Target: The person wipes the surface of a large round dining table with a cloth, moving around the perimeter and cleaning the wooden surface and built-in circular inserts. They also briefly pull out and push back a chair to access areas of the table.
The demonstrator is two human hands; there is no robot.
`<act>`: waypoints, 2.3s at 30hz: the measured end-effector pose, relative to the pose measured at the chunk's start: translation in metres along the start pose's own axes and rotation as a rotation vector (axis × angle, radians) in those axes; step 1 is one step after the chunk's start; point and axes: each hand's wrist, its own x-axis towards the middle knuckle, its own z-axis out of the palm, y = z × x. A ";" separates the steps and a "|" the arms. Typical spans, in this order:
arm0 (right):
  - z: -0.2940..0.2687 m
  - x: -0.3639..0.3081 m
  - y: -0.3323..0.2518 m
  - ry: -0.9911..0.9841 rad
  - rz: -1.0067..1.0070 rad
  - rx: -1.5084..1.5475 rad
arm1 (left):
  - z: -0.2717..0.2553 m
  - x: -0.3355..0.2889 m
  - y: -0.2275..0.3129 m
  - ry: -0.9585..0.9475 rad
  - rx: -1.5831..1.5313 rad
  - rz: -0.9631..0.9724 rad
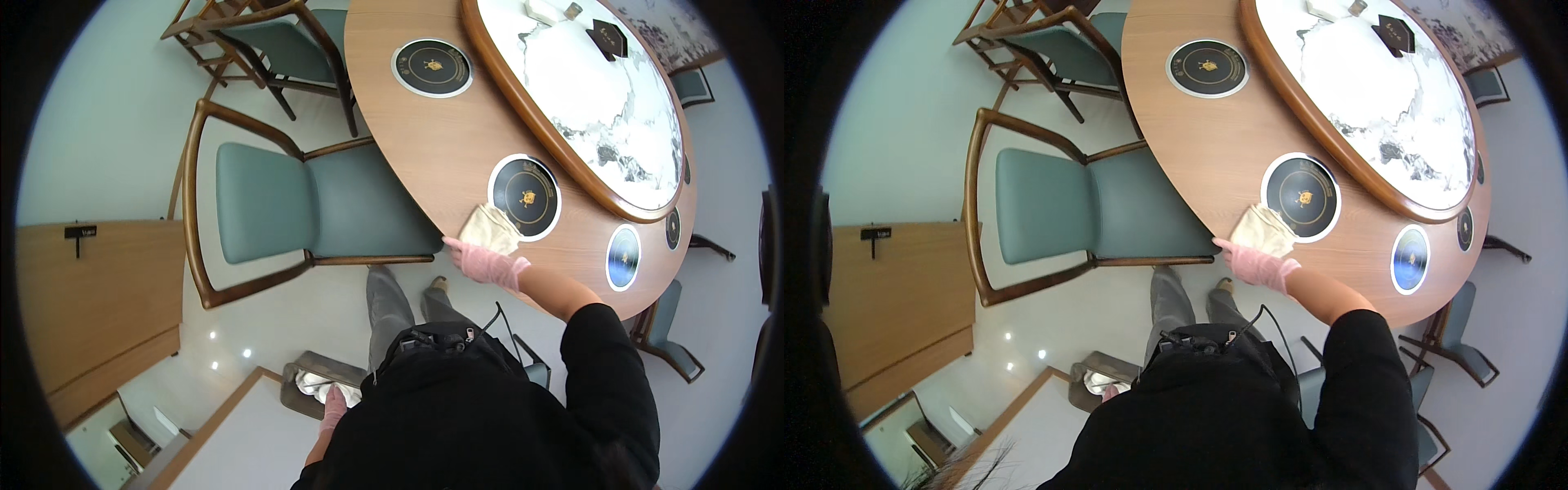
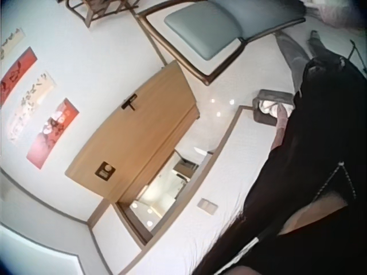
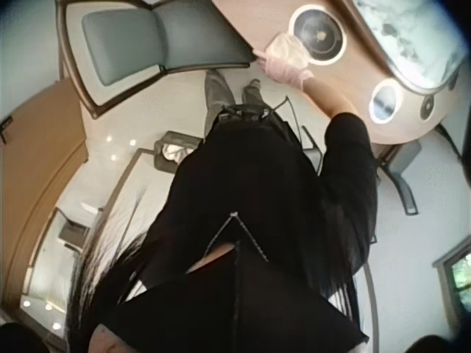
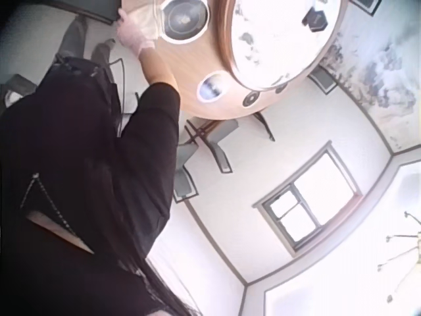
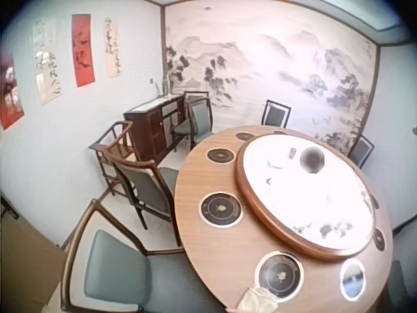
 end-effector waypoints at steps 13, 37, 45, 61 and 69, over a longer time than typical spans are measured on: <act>0.025 -0.019 -0.002 0.223 -0.142 -0.047 | 0.160 -0.140 -0.007 -0.071 -0.127 -0.092; 0.041 -0.031 -0.042 0.062 -0.066 -0.152 | 0.177 -0.147 -0.012 -0.078 -0.100 -0.049; 0.096 -0.111 -0.134 0.164 -0.103 0.063 | 0.164 -0.132 -0.012 -0.063 -0.076 -0.023; -0.042 -0.036 0.018 0.046 -0.132 -0.306 | 0.177 -0.145 -0.005 -0.055 -0.090 -0.062; -0.016 0.060 0.101 0.259 0.253 -0.135 | 0.198 -0.164 -0.005 -0.055 -0.100 -0.073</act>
